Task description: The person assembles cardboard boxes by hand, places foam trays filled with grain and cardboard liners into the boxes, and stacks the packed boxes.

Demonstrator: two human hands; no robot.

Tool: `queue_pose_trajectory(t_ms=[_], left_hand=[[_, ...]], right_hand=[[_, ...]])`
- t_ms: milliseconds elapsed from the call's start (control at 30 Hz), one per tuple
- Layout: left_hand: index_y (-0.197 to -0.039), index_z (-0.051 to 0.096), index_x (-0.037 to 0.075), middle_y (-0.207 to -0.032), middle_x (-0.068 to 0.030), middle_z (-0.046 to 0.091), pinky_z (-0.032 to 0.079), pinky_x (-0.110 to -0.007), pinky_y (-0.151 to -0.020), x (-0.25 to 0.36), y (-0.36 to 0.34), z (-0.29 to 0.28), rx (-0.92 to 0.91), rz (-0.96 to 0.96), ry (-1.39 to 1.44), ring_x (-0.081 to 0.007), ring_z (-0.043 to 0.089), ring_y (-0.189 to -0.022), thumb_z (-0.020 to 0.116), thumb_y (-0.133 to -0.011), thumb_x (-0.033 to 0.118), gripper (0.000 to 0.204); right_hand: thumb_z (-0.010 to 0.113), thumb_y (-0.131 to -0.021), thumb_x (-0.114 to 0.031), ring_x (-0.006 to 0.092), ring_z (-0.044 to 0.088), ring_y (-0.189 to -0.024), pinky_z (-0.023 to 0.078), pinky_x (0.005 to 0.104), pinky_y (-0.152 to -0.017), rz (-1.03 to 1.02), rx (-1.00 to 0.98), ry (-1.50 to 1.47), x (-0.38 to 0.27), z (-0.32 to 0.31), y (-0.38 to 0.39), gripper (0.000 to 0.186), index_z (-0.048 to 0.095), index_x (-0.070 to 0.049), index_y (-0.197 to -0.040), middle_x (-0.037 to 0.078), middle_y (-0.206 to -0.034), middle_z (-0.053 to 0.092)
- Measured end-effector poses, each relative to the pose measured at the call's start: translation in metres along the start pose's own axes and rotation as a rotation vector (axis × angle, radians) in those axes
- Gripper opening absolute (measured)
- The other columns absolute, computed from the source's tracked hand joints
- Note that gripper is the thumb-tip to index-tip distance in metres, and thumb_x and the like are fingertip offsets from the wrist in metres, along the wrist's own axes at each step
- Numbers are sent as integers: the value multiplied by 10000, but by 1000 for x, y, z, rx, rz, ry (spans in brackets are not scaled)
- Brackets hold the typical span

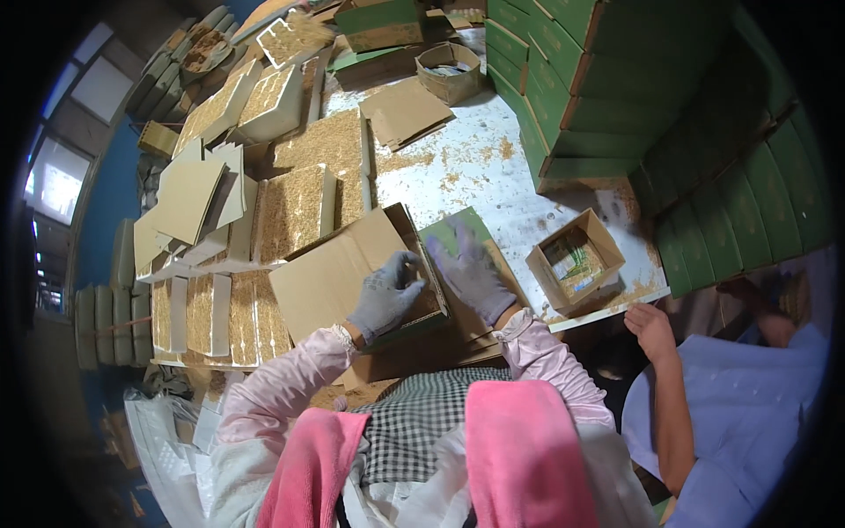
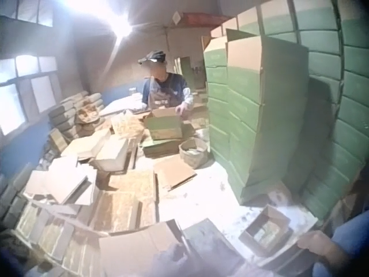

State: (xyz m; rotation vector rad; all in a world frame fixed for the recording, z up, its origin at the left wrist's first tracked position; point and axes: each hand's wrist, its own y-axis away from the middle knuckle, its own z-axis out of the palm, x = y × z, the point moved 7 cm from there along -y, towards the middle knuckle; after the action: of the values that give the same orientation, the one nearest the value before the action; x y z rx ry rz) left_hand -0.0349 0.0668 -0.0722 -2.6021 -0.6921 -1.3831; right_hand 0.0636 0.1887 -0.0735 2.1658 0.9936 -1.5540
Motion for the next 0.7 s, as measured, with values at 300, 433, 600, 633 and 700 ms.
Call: queue_pose_trajectory(t_ms=[300, 433, 600, 633, 700], left_hand=[[-1208, 484, 14, -1200, -211, 565, 446, -342, -960, 8, 8, -33, -534, -106, -252, -272, 559, -1126, 675, -842, 369, 544], [-1040, 568, 49, -1073, -215, 624, 496, -370, -867, -85, 38, -74, -383, -220, -834, -311, 615, -1019, 765, -685, 406, 541], [-1256, 495, 6, -1183, -226, 591, 449, -348, -955, -66, 62, -103, -294, -261, -308, -307, 562, -1142, 699, -782, 240, 566], [-1308, 435, -4, -1198, -224, 578, 459, -360, -943, -62, 64, -125, -121, -68, -292, -313, 570, -1123, 666, -808, 198, 587], [-1390, 339, -11, -1273, -219, 517, 472, -377, -918, -93, 89, -169, 149, 106, -225, -289, 565, -1122, 638, -837, 143, 647]], right_hand=[[487, -949, -329, 398, 496, -1173, 389, 377, -983, -49, -288, -88, 29, 25, 9, 575, 397, 128, -1285, 321, -1241, 504], [475, -955, -319, 380, 558, -1057, 430, 380, -914, 4, -287, -227, 16, 41, 4, 520, 432, 116, -1238, 293, -1129, 567], [492, -944, -322, 375, 586, -988, 461, 380, -859, 37, -206, -12, 8, 17, 2, 473, 503, 78, -1196, 264, -1031, 609], [505, -938, -326, 369, 594, -973, 471, 373, -842, -44, -120, 21, 10, 3, 1, 455, 536, 57, -1182, 253, -1008, 618], [531, -922, -339, 356, 601, -968, 474, 371, -837, 51, -200, 71, 6, 2, -5, 436, 571, 19, -1167, 249, -1009, 620]])
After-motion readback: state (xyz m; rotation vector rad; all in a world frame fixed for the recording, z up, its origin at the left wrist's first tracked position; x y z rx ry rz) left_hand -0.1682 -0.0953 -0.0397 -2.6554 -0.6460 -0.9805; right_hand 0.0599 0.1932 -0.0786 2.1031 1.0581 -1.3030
